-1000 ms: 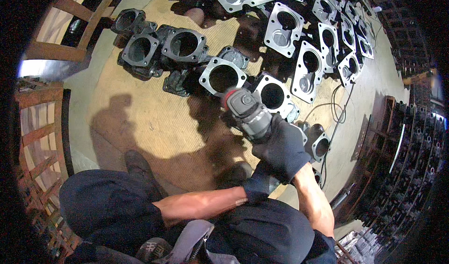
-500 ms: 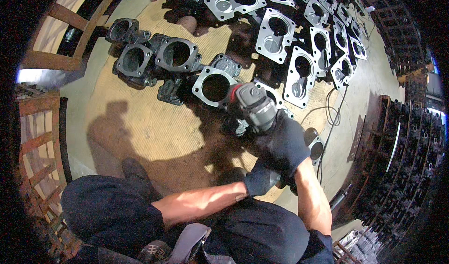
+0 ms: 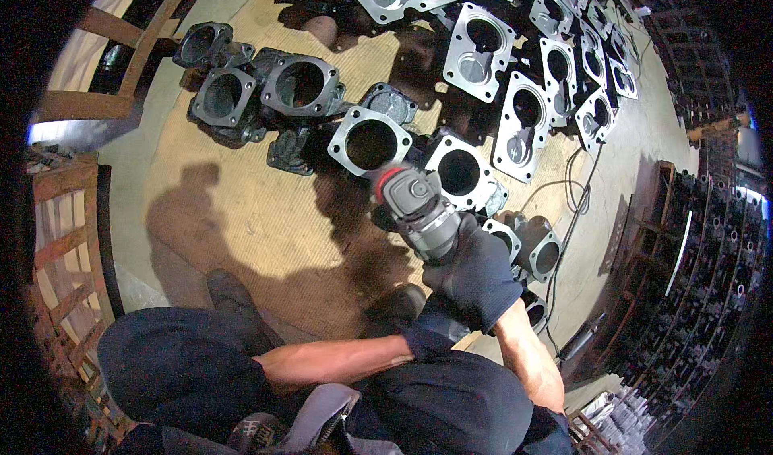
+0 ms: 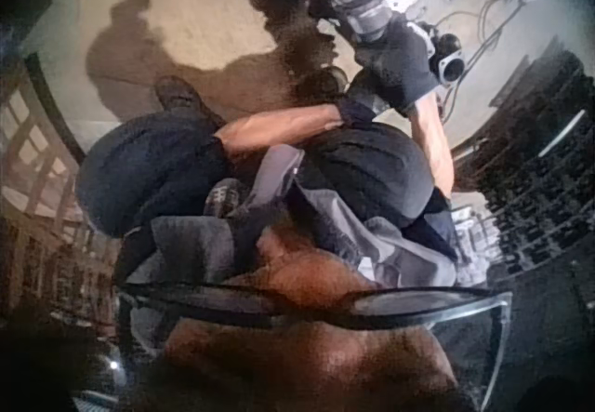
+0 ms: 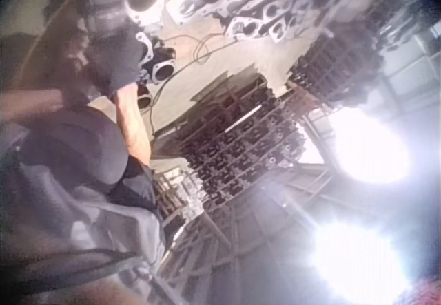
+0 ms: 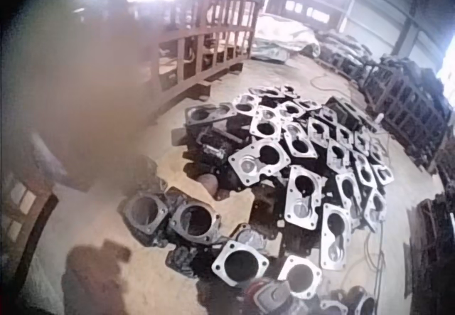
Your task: The person uses a handheld angle grinder to smooth the inner cylindrical surfaces of multiple metal engine parts laid out on the floor. They handle each part individually, repositioning them as needed, and move finished pieces aside.
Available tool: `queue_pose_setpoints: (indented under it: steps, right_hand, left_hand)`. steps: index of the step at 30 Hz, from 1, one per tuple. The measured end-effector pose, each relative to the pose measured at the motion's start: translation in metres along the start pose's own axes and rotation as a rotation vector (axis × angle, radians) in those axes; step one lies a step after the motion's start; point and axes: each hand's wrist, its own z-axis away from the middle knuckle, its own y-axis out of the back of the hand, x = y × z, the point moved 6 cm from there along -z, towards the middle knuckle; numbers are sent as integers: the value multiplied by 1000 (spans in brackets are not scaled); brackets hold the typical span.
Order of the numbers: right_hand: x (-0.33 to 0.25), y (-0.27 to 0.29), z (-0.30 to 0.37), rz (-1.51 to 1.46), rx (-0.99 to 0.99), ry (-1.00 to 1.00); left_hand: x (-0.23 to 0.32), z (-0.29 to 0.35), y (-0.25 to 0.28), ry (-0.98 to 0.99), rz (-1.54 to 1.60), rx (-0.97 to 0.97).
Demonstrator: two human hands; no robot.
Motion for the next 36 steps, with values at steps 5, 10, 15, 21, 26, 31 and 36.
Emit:
queue_pose_setpoints:
  steps: [5, 10, 15, 21, 26, 31, 36]
  right_hand:
    - [10, 6, -7, -16, 59, 13]
    - [1, 29, -47, -130, 142, 147]
    - [-12, 37, -78, -33, 121, 164]
    - [-49, 39, -76, 84, 86, 145]
    - [13, 31, -73, -112, 80, 193]
    - [-3, 48, -56, -86, 113, 128]
    - [-43, 29, -87, 35, 62, 202]
  left_hand:
    - [-8, -13, 8, -20, -23, -18]
    - [-40, -73, 33, -12, 118, -48]
    - [92, -62, 24, -73, -615, -72]
    - [98, -62, 26, -25, -795, -76]
    - [52, -61, 7, -141, -534, -132]
    - [56, -63, -13, -49, -509, -248]
    - [83, -64, 36, -41, -932, -175]
